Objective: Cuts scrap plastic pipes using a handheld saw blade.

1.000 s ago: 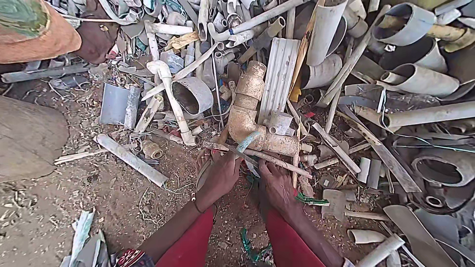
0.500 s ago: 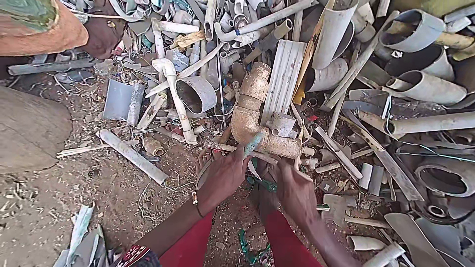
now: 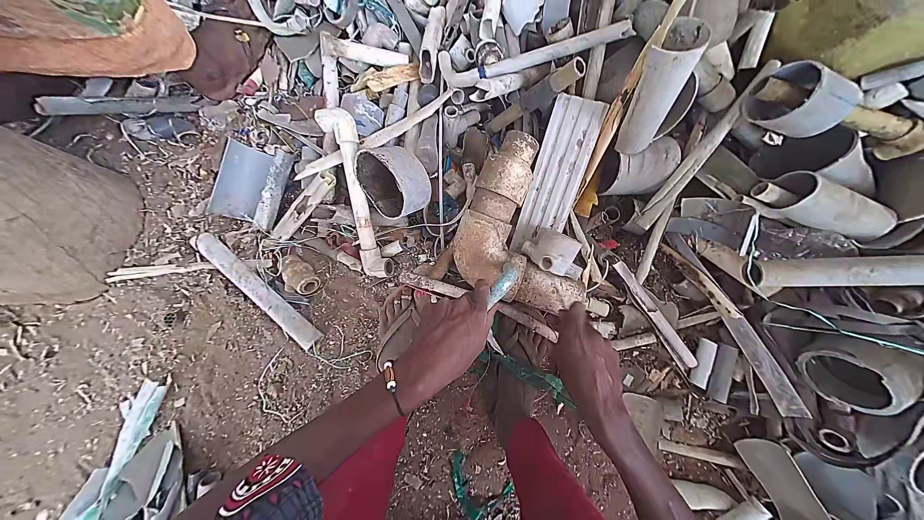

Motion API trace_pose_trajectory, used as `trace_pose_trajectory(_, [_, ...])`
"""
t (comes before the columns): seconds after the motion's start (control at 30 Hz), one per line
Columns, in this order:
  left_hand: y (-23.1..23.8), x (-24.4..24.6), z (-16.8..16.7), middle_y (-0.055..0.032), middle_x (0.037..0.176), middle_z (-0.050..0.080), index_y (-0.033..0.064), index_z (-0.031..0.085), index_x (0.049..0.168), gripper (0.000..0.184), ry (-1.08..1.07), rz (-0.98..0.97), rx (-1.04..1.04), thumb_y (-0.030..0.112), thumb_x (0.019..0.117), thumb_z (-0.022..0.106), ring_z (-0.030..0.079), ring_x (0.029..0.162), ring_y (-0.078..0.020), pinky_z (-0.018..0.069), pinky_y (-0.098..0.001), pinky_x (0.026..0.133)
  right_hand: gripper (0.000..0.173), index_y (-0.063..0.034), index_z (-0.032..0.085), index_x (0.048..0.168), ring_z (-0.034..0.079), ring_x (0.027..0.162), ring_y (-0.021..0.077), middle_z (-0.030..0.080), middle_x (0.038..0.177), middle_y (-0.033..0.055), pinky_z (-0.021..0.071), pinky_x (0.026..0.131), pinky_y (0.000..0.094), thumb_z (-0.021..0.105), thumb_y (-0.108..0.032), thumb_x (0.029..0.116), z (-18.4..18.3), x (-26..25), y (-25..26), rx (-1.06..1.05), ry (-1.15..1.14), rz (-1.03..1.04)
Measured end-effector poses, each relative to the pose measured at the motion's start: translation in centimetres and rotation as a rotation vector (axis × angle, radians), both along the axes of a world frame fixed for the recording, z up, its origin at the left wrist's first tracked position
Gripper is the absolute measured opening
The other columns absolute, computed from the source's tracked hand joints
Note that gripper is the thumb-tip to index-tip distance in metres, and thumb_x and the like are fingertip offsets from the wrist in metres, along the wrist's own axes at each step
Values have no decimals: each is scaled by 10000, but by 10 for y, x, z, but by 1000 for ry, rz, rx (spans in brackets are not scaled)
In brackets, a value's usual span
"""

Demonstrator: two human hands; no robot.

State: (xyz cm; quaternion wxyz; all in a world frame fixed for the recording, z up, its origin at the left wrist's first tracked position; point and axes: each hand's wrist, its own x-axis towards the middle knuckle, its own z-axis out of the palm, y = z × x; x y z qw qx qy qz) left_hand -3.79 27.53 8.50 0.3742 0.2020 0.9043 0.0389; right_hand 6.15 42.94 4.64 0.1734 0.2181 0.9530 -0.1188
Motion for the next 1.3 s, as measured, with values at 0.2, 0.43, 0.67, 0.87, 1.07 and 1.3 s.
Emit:
trace_pose_trajectory(0.2, [-2, -4, 2, -249, 1096, 672, -6, 394, 1489, 550, -39, -5, -9, 394, 1121, 314, 663, 1045, -447, 504, -569, 883, 242, 47, 613, 1155, 720, 677, 383, 696, 807, 203, 577, 582, 493, 496, -132, 1042, -4, 7, -13, -73, 136, 110])
trace_pose_trajectory(0.43, [-19, 0, -18, -268, 1067, 677, -37, 416, 1463, 575, -36, 94, 115, 414, 1112, 348, 671, 1020, -456, 499, -592, 899, 279, 45, 639, 1099, 677, 544, 318, 645, 645, 132, 557, 505, 464, 510, -197, 1046, -2, 10, -26, -207, 341, 59])
trace_pose_trajectory(0.67, [-28, -6, -33, -271, 1147, 647, -39, 400, 1471, 559, -119, 195, 86, 385, 1115, 325, 626, 1131, -442, 471, -586, 978, 139, -31, 677, 958, 635, 490, 264, 631, 678, 103, 504, 409, 380, 581, -131, 949, 6, -4, -57, -83, 523, 247])
trace_pose_trajectory(0.87, [-23, -7, -27, -280, 1146, 649, -40, 387, 1475, 568, -95, 201, 39, 398, 1118, 326, 629, 1133, -455, 475, -584, 973, 244, -13, 648, 1188, 698, 626, 356, 684, 797, 175, 547, 531, 458, 535, -174, 1044, -4, -12, -37, -30, 200, 200])
trace_pose_trajectory(1.07, [-24, -7, -30, -273, 1163, 648, -32, 356, 1499, 583, -138, 209, 32, 407, 1118, 323, 627, 1148, -448, 471, -589, 979, 251, 17, 632, 1213, 718, 696, 397, 707, 869, 214, 563, 582, 506, 557, -117, 1015, -15, -12, -39, -70, 116, 94])
trace_pose_trajectory(1.3, [-25, -6, -30, -270, 1185, 643, -37, 340, 1515, 596, -154, 212, 22, 406, 1117, 314, 619, 1167, -439, 466, -576, 993, 181, 23, 673, 1029, 678, 558, 312, 663, 719, 150, 543, 472, 430, 562, -111, 978, -15, -2, -36, -52, 417, 186])
